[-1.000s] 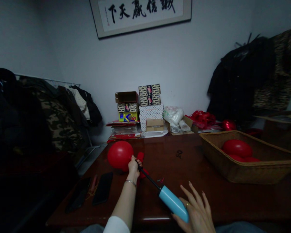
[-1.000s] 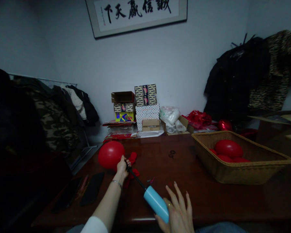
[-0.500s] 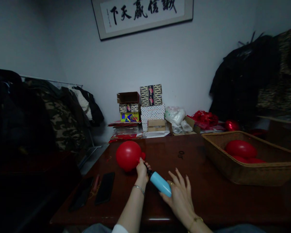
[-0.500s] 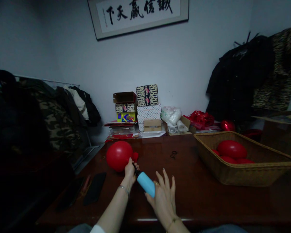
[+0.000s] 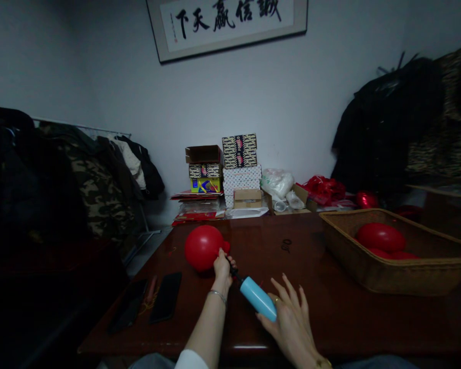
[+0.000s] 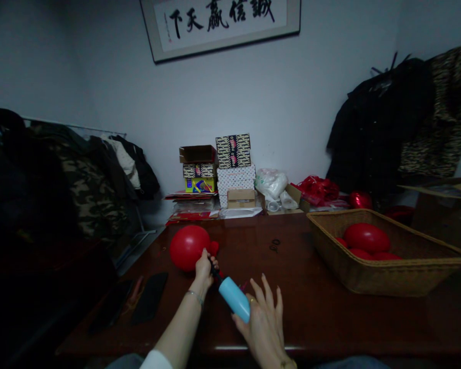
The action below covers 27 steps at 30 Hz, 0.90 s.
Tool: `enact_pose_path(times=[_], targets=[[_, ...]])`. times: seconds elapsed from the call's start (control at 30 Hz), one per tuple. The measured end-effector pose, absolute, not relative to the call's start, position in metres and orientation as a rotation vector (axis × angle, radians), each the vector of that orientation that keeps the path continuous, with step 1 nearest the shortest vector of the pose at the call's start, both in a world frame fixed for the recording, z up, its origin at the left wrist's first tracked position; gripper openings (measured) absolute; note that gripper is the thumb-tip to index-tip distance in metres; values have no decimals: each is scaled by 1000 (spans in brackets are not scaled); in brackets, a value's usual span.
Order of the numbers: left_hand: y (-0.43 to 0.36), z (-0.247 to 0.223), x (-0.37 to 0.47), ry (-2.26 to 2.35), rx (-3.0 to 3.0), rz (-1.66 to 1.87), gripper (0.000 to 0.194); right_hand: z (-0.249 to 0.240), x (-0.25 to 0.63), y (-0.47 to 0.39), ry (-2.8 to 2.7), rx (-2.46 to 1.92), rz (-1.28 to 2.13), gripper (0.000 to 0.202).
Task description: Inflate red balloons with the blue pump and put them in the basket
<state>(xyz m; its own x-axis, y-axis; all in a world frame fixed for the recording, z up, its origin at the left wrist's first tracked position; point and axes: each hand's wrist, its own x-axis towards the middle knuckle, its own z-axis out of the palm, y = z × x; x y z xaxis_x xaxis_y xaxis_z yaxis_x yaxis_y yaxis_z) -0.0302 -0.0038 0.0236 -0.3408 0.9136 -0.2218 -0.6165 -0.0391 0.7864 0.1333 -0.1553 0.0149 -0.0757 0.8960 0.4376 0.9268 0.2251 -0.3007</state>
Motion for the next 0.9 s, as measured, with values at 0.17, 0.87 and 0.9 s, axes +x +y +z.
enact_pose_path(times=[0.17, 0.87, 0.9], targets=[[3, 24, -43, 1020, 403, 1681, 31, -4, 162, -169, -1994, -1646, -92, 40], [-2, 25, -25, 979, 404, 1654, 34, 19, 137, -150, -1961, -1661, -88, 35], [-3, 24, -22, 981, 409, 1647, 33, 21, 133, -146, -1952, -1661, -87, 35]])
